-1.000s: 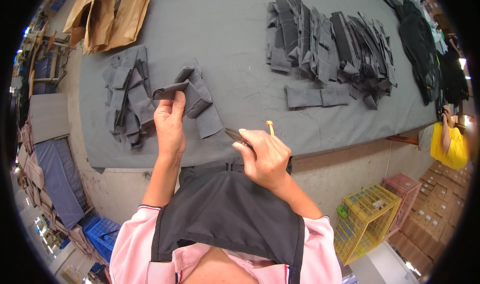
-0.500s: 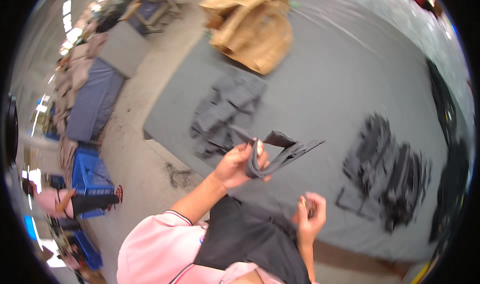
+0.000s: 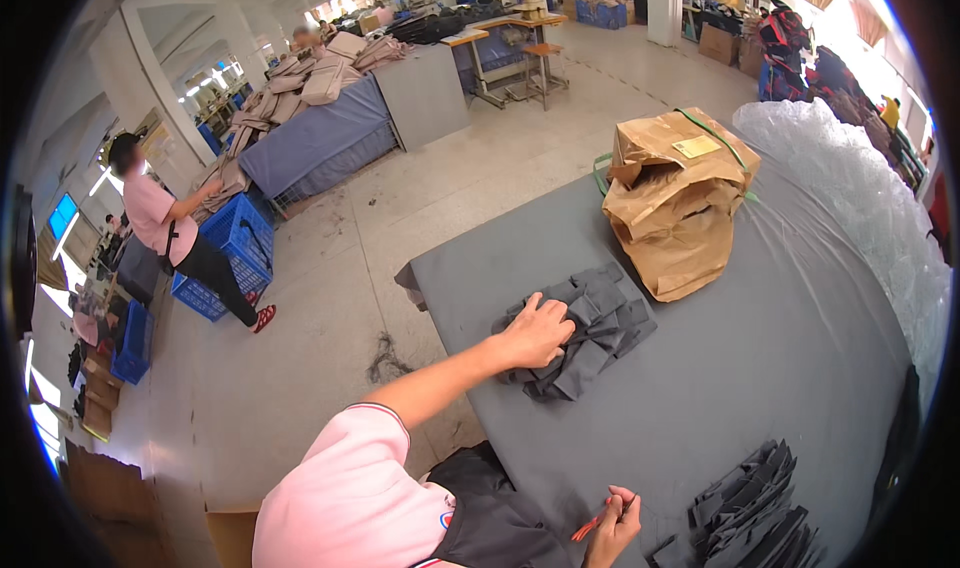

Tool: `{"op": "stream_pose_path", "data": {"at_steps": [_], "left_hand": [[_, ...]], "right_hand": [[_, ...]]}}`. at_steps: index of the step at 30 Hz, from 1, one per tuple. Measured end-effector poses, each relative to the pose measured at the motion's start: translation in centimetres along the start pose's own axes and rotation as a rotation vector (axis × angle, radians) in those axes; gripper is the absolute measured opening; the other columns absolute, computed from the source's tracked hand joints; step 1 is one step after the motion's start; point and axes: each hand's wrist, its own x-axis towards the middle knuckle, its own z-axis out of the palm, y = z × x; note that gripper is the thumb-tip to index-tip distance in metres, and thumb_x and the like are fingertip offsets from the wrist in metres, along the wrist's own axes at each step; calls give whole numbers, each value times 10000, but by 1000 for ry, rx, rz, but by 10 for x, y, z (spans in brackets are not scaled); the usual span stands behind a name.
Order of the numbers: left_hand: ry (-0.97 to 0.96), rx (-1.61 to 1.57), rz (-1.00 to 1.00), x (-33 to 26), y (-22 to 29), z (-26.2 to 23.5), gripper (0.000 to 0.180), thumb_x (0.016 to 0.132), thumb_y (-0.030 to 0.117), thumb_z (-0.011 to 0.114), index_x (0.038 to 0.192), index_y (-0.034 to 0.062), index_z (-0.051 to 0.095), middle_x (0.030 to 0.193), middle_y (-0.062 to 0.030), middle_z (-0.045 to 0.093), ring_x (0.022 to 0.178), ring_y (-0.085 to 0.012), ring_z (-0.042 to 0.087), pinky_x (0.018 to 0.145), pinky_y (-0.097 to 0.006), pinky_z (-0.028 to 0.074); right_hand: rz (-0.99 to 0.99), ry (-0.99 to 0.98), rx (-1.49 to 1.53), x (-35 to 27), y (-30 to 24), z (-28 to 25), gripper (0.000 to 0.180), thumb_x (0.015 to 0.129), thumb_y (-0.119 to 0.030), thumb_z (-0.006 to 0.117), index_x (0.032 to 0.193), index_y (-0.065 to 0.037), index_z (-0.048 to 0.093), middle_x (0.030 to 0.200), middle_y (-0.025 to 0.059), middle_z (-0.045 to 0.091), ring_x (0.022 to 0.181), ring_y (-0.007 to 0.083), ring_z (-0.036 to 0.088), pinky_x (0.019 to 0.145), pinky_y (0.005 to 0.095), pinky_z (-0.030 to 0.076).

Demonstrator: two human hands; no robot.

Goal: Trim loose threads from fabric garment components using small snips.

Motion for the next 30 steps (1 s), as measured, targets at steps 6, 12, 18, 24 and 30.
{"op": "stream_pose_path", "data": {"at_steps": [6, 12, 18, 24, 30], "left_hand": [[275, -128, -130, -6, 54, -12, 561, 747, 488, 652, 1127, 90, 544, 1263, -172, 420, 1229, -345, 357, 960, -628, 256], [54, -93, -48, 7, 55, -1, 702, 647, 246, 710, 1290, 182, 435, 1457, -110, 264, 1293, -392, 288, 982, -637, 257], [13, 87, 82, 25, 33, -11, 680, 673, 91, 680, 1307, 131, 438, 1457, -98, 284, 1322, -355, 272, 1038, -527, 241], [263, -507, 270, 19, 138, -22, 411, 763, 60, 646, 1161, 46, 543, 1355, -163, 401, 1299, -346, 311, 1064, -456, 250], [-30, -699, 612, -8, 221, -15, 471, 758, 74, 665, 1203, 57, 512, 1385, -182, 362, 1300, -375, 313, 1058, -465, 277]], "right_hand": [[-35, 81, 120, -12, 3, 11, 147, 941, -79, 477, 884, 21, 570, 659, 10, 485, 463, 31, 368, 421, 195, 304], [-123, 181, -90, 0, -23, -10, 93, 891, -3, 508, 886, 31, 595, 725, 46, 490, 568, 107, 424, 559, 252, 434], [-236, 701, -392, -31, -10, -80, 65, 818, 2, 617, 880, 17, 604, 756, 101, 526, 624, 210, 569, 569, 286, 455], [-69, 975, -555, -56, 22, -145, 185, 793, -84, 662, 954, -15, 603, 892, 100, 583, 728, 248, 607, 636, 339, 478], [432, 904, -704, 9, 51, -208, 705, 693, -466, 718, 1209, -44, 489, 1138, 171, 551, 1032, 371, 562, 854, 432, 471]]}}
